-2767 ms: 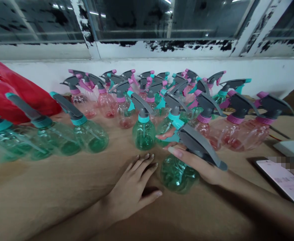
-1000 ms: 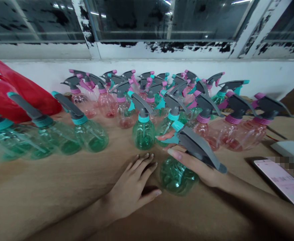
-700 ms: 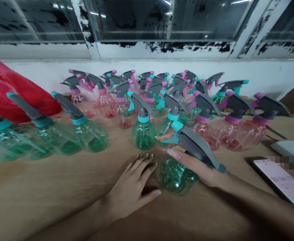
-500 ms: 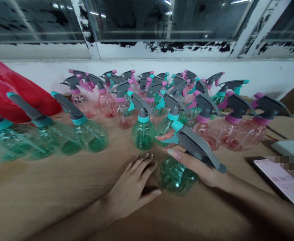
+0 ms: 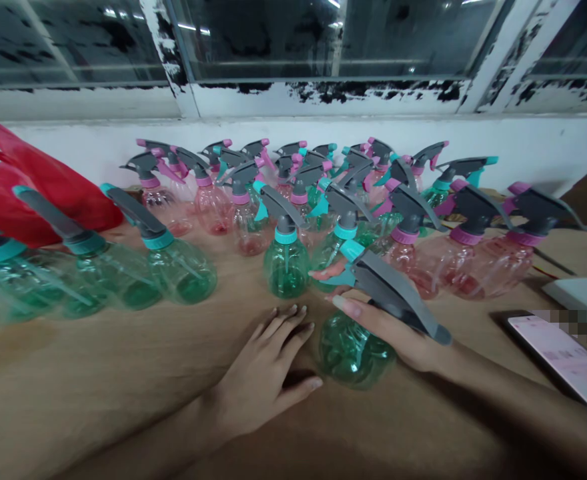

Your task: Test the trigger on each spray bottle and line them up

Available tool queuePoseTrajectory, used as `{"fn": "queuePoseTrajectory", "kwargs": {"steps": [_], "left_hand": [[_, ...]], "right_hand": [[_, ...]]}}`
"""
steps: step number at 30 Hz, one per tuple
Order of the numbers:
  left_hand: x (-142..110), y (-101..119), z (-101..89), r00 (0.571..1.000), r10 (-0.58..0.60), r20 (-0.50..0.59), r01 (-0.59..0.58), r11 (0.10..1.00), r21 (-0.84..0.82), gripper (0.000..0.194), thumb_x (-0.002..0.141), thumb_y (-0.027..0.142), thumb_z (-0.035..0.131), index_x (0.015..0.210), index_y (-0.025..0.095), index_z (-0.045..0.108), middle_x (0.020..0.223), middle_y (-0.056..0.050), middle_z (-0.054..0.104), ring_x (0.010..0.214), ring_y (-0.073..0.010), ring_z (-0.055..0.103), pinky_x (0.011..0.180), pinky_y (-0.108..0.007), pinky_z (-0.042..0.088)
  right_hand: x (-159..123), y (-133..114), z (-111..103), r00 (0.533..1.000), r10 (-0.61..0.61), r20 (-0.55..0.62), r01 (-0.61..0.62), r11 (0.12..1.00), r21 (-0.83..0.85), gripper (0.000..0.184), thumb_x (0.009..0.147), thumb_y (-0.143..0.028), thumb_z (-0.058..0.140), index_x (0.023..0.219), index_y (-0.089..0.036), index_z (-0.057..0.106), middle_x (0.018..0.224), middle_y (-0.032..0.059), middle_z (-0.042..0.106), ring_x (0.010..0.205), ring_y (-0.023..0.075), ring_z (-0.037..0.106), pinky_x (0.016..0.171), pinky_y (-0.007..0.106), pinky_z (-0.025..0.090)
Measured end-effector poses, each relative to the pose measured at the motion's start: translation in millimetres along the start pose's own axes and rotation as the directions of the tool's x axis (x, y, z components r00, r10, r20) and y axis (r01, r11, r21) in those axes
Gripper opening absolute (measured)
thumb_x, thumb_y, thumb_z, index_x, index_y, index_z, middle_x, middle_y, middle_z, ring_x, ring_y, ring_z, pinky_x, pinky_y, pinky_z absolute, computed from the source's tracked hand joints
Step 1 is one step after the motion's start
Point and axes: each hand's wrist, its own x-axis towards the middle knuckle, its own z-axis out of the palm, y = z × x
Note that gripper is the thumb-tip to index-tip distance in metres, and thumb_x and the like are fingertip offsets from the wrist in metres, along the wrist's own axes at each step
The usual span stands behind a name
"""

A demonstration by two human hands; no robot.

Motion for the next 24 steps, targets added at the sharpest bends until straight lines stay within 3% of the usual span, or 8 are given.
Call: {"fn": "queuePoseTrajectory", "kwargs": {"steps": [3, 6, 10, 13, 18, 24], "left_hand": [[-0.6, -0.3, 1.0, 1.000, 0.003, -0.012, -0.003, 1.000, 0.007, 0.059, 0.090, 0.054, 0.046, 0.135, 0.015, 0.040, 0.142, -0.012, 0.039, 0.131, -0.0284, 0.030, 0.105, -0.047, 0.027], [-0.4, -0.5, 0.8, 1.000, 0.007, -0.015, -0.007, 1.000, 0.003, 0.060, 0.090, 0.053, 0.046, 0.135, 0.015, 0.039, 0.141, -0.012, 0.039, 0.131, -0.0281, 0.031, 0.105, -0.047, 0.027], [0.0, -0.9, 0.8, 1.000, 0.006, -0.013, -0.006, 1.000, 0.004, 0.060, 0.090, 0.053, 0.047, 0.135, 0.015, 0.039, 0.143, -0.012, 0.037, 0.132, -0.0281, 0.029, 0.106, -0.047, 0.027], [-0.2, -0.8, 1.0, 1.000, 0.003, -0.013, -0.003, 1.000, 0.002, 0.060, 0.090, 0.053, 0.046, 0.136, 0.015, 0.038, 0.144, -0.011, 0.035, 0.133, -0.0283, 0.028, 0.105, -0.048, 0.027], [-0.3, -0.3, 1.1, 1.000, 0.007, -0.007, -0.007, 1.000, -0.002, 0.060, 0.090, 0.053, 0.047, 0.135, 0.014, 0.039, 0.142, -0.012, 0.038, 0.132, -0.0283, 0.029, 0.105, -0.048, 0.027], [0.0, -1.0, 2.8, 0.999, 0.008, -0.038, -0.008, 1.000, -0.002, 0.056, 0.091, 0.050, 0.048, 0.135, 0.017, 0.039, 0.140, -0.011, 0.040, 0.131, -0.0279, 0.032, 0.105, -0.047, 0.028]], "right_hand": [[0.7, 0.8, -0.6, 1.000, -0.024, -0.007, 0.024, 0.999, -0.030, 0.021, 0.082, -0.035, 0.059, 0.100, -0.027, 0.056, 0.092, 0.0006, 0.064, 0.080, 0.0189, 0.063, 0.072, 0.035, 0.051], [0.0, 6.6, -1.3, 1.000, -0.024, 0.003, 0.024, 0.998, -0.061, 0.014, 0.084, -0.036, 0.057, 0.094, -0.027, 0.058, 0.084, -0.0009, 0.063, 0.076, 0.0189, 0.062, 0.078, 0.038, 0.049], [-3.1, 17.3, -1.4, 0.998, -0.007, -0.056, 0.004, 0.999, -0.049, 0.014, 0.086, -0.039, 0.054, 0.085, -0.025, 0.055, 0.080, 0.0006, 0.060, 0.079, 0.0202, 0.061, 0.071, 0.036, 0.051], [-2.7, 18.3, -1.3, 0.995, -0.013, -0.103, 0.003, 0.996, -0.094, 0.014, 0.084, -0.038, 0.058, 0.088, -0.025, 0.055, 0.090, 0.0022, 0.062, 0.081, 0.0199, 0.062, 0.070, 0.035, 0.050], [4.0, 5.3, -1.0, 0.997, -0.064, -0.032, 0.062, 0.997, -0.052, 0.014, 0.083, -0.036, 0.058, 0.092, -0.025, 0.057, 0.094, 0.0018, 0.064, 0.089, 0.0206, 0.062, 0.079, 0.037, 0.049], [2.2, 2.0, -1.1, 0.994, -0.101, -0.033, 0.100, 0.995, -0.022, 0.019, 0.083, -0.032, 0.059, 0.100, -0.024, 0.057, 0.097, 0.0019, 0.063, 0.090, 0.0188, 0.062, 0.081, 0.035, 0.049]]}}
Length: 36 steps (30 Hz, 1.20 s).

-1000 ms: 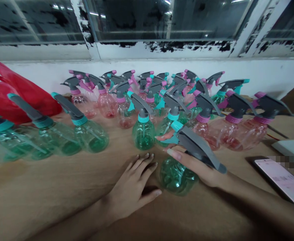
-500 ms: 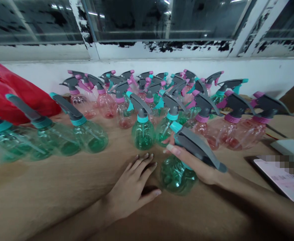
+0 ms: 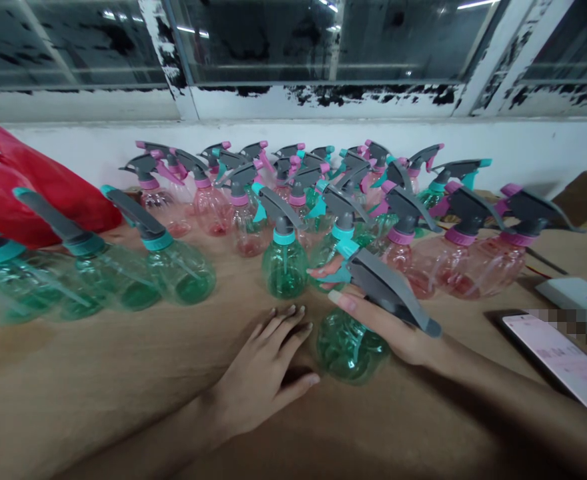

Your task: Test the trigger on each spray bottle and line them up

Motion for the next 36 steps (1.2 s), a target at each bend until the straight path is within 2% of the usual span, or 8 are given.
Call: {"fn": "queuePoseTrajectory", "kwargs": {"steps": [7, 16, 22, 28, 36], "left_hand": [[0.4, 0.9, -1.9, 1.000, -0.003, 0.022, 0.003, 1.000, -0.003, 0.056, 0.091, 0.049, 0.047, 0.134, 0.014, 0.040, 0.139, -0.012, 0.041, 0.130, -0.0281, 0.032, 0.105, -0.047, 0.028], [1.0, 1.2, -3.0, 1.000, 0.004, -0.001, -0.004, 1.000, -0.017, 0.054, 0.090, 0.048, 0.049, 0.134, 0.017, 0.041, 0.140, -0.011, 0.041, 0.130, -0.0286, 0.033, 0.104, -0.048, 0.029], [1.2, 1.3, -3.9, 1.000, 0.004, 0.029, -0.004, 1.000, 0.000, 0.054, 0.091, 0.048, 0.049, 0.133, 0.014, 0.042, 0.140, -0.012, 0.041, 0.131, -0.0278, 0.031, 0.105, -0.047, 0.029], [1.3, 0.9, -3.7, 1.000, 0.006, 0.026, -0.006, 1.000, 0.009, 0.055, 0.091, 0.048, 0.048, 0.133, 0.013, 0.041, 0.140, -0.012, 0.041, 0.131, -0.0279, 0.031, 0.105, -0.047, 0.029], [0.2, 0.4, -2.1, 1.000, 0.007, 0.016, -0.007, 1.000, 0.001, 0.054, 0.091, 0.048, 0.048, 0.133, 0.015, 0.041, 0.140, -0.011, 0.040, 0.131, -0.0274, 0.031, 0.105, -0.047, 0.028]], "right_hand": [[-2.4, 1.7, -0.2, 0.998, 0.054, 0.017, -0.055, 0.998, 0.026, 0.024, 0.082, -0.035, 0.059, 0.102, -0.023, 0.056, 0.084, 0.0003, 0.063, 0.076, 0.0169, 0.062, 0.070, 0.032, 0.050], [-2.8, 3.3, -0.6, 0.996, 0.077, 0.035, -0.078, 0.997, 0.018, 0.024, 0.083, -0.036, 0.058, 0.105, -0.026, 0.054, 0.082, -0.0004, 0.063, 0.075, 0.0174, 0.062, 0.068, 0.033, 0.050], [-3.6, 4.4, -0.7, 0.997, 0.070, 0.036, -0.071, 0.997, 0.023, 0.025, 0.084, -0.036, 0.057, 0.106, -0.025, 0.055, 0.085, 0.0000, 0.063, 0.078, 0.0169, 0.062, 0.074, 0.033, 0.050], [-3.4, 3.8, -1.5, 0.996, 0.067, 0.051, -0.067, 0.998, 0.008, 0.024, 0.085, -0.035, 0.057, 0.106, -0.024, 0.054, 0.083, -0.0002, 0.062, 0.076, 0.0167, 0.062, 0.066, 0.031, 0.048], [-2.5, 4.8, -0.9, 0.997, 0.064, 0.052, -0.065, 0.998, 0.007, 0.024, 0.085, -0.035, 0.057, 0.106, -0.025, 0.054, 0.083, -0.0009, 0.061, 0.075, 0.0158, 0.060, 0.067, 0.031, 0.046]]}}
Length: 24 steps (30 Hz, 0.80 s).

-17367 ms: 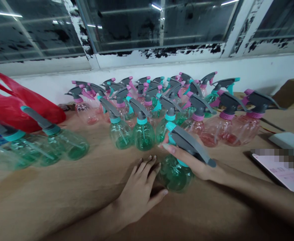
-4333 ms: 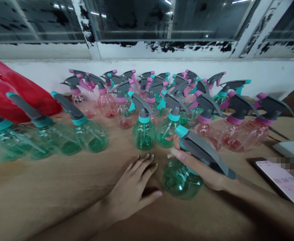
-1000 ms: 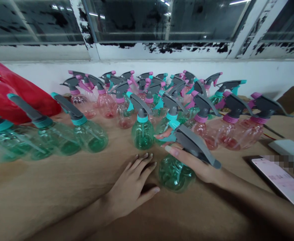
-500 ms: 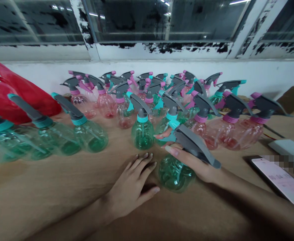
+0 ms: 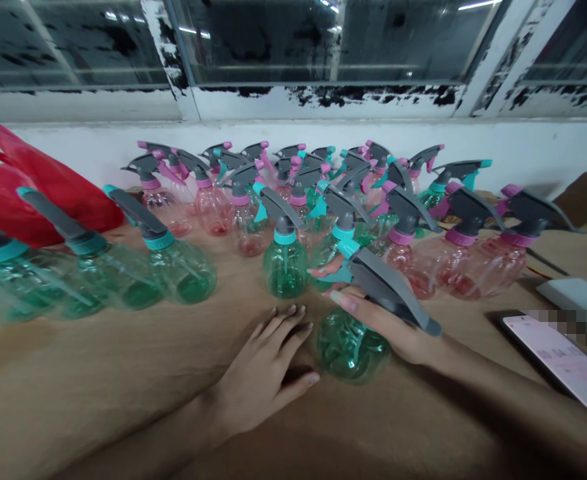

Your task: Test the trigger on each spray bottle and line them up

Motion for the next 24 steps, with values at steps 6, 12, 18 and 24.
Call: {"fn": "queuePoseTrajectory", "kwargs": {"steps": [6, 12, 18, 24], "left_hand": [[0.5, 1.1, 0.0, 1.000, -0.008, 0.006, 0.008, 1.000, 0.017, 0.055, 0.090, 0.047, 0.050, 0.133, 0.014, 0.041, 0.141, -0.012, 0.040, 0.131, -0.0273, 0.031, 0.105, -0.047, 0.028], [0.6, 1.7, -0.8, 1.000, -0.007, 0.016, 0.007, 1.000, 0.027, 0.055, 0.091, 0.048, 0.048, 0.133, 0.013, 0.041, 0.141, -0.012, 0.039, 0.132, -0.0274, 0.030, 0.106, -0.047, 0.027], [-0.1, 0.7, 0.3, 1.000, -0.007, 0.012, 0.007, 1.000, 0.021, 0.054, 0.091, 0.048, 0.048, 0.133, 0.014, 0.042, 0.142, -0.011, 0.039, 0.132, -0.0273, 0.030, 0.106, -0.046, 0.027], [0.4, 0.7, -0.2, 1.000, -0.014, 0.013, 0.014, 1.000, 0.015, 0.055, 0.090, 0.048, 0.049, 0.133, 0.015, 0.042, 0.142, -0.012, 0.038, 0.132, -0.0274, 0.030, 0.106, -0.046, 0.027]], "right_hand": [[-0.2, -0.4, -0.9, 1.000, -0.019, -0.009, 0.020, 0.999, 0.028, 0.023, 0.085, -0.033, 0.057, 0.105, -0.024, 0.054, 0.084, -0.0002, 0.062, 0.077, 0.0164, 0.061, 0.070, 0.032, 0.048], [0.1, -2.0, 0.7, 1.000, -0.005, -0.017, 0.006, 0.999, 0.033, 0.020, 0.085, -0.030, 0.058, 0.103, -0.023, 0.055, 0.083, 0.0001, 0.063, 0.076, 0.0160, 0.061, 0.069, 0.031, 0.048], [0.1, -2.2, 0.6, 1.000, -0.019, -0.006, 0.019, 0.999, 0.045, 0.020, 0.085, -0.031, 0.057, 0.104, -0.024, 0.054, 0.087, -0.0004, 0.062, 0.078, 0.0151, 0.061, 0.072, 0.030, 0.048], [-1.3, 1.6, -1.1, 0.999, -0.038, -0.022, 0.037, 0.998, -0.043, 0.015, 0.087, -0.038, 0.053, 0.095, -0.025, 0.055, 0.073, -0.0030, 0.057, 0.063, 0.0126, 0.054, 0.059, 0.029, 0.043]]}}
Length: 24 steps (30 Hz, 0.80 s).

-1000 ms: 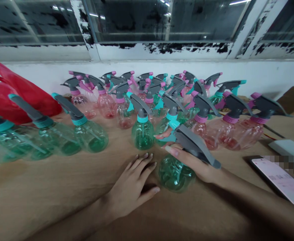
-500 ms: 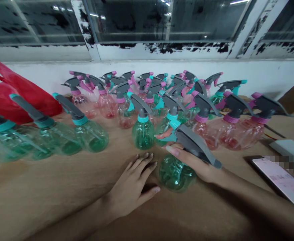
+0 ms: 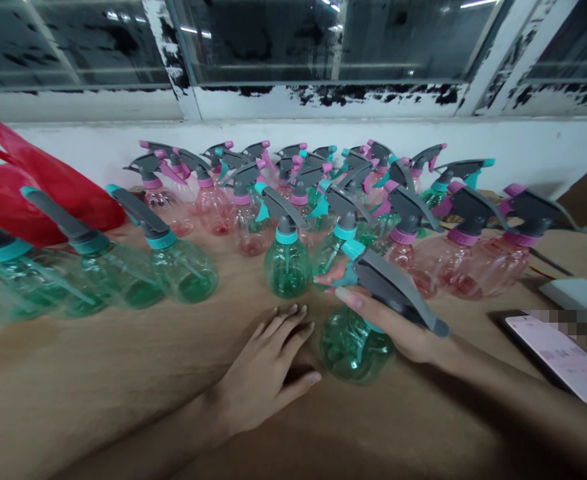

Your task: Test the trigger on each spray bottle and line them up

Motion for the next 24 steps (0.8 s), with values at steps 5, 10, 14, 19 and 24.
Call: {"fn": "queuePoseTrajectory", "kwargs": {"steps": [5, 10, 14, 19, 24], "left_hand": [[-0.5, -0.1, 0.1, 1.000, 0.012, -0.012, -0.012, 1.000, 0.000, 0.055, 0.091, 0.048, 0.047, 0.134, 0.015, 0.041, 0.142, -0.011, 0.039, 0.133, -0.0259, 0.028, 0.106, -0.044, 0.026], [-0.5, -0.5, 1.4, 1.000, 0.005, -0.022, -0.005, 1.000, 0.001, 0.055, 0.091, 0.049, 0.048, 0.134, 0.016, 0.040, 0.142, -0.011, 0.038, 0.132, -0.0265, 0.029, 0.106, -0.045, 0.026], [-1.1, -0.4, 2.2, 1.000, 0.005, -0.012, -0.005, 1.000, 0.003, 0.055, 0.091, 0.049, 0.047, 0.135, 0.016, 0.039, 0.142, -0.010, 0.038, 0.132, -0.0263, 0.030, 0.106, -0.046, 0.025], [-1.8, 0.7, 2.7, 1.000, 0.004, -0.029, -0.004, 1.000, 0.023, 0.055, 0.091, 0.049, 0.048, 0.134, 0.015, 0.041, 0.142, -0.011, 0.039, 0.131, -0.0266, 0.031, 0.106, -0.046, 0.025], [-1.6, 1.5, 3.8, 0.999, -0.013, -0.041, 0.014, 1.000, 0.028, 0.054, 0.090, 0.048, 0.050, 0.132, 0.016, 0.043, 0.141, -0.011, 0.040, 0.130, -0.0269, 0.034, 0.106, -0.046, 0.026]], "right_hand": [[0.9, -4.6, -2.6, 0.997, -0.035, -0.066, 0.025, 0.989, -0.148, 0.023, 0.087, -0.040, 0.052, 0.072, -0.023, 0.051, 0.063, -0.0043, 0.046, 0.060, 0.0115, 0.048, 0.056, 0.027, 0.040], [0.1, -3.6, -3.7, 0.999, -0.029, -0.022, 0.027, 0.997, -0.072, 0.014, 0.087, -0.038, 0.053, 0.089, -0.025, 0.056, 0.070, -0.0032, 0.055, 0.066, 0.0141, 0.055, 0.066, 0.030, 0.045], [-0.9, -2.4, -1.6, 1.000, 0.007, -0.018, -0.007, 1.000, -0.017, 0.019, 0.085, -0.036, 0.056, 0.101, -0.025, 0.057, 0.080, -0.0005, 0.062, 0.077, 0.0175, 0.061, 0.070, 0.032, 0.048], [-0.5, -4.3, -0.1, 0.999, -0.019, -0.028, 0.020, 0.999, 0.032, 0.022, 0.085, -0.032, 0.058, 0.104, -0.023, 0.055, 0.093, 0.0016, 0.064, 0.080, 0.0159, 0.064, 0.072, 0.030, 0.050], [-0.5, -3.5, -0.2, 0.999, -0.033, -0.042, 0.034, 0.999, 0.007, 0.023, 0.084, -0.034, 0.058, 0.104, -0.022, 0.057, 0.096, 0.0018, 0.064, 0.078, 0.0153, 0.063, 0.073, 0.031, 0.049]]}}
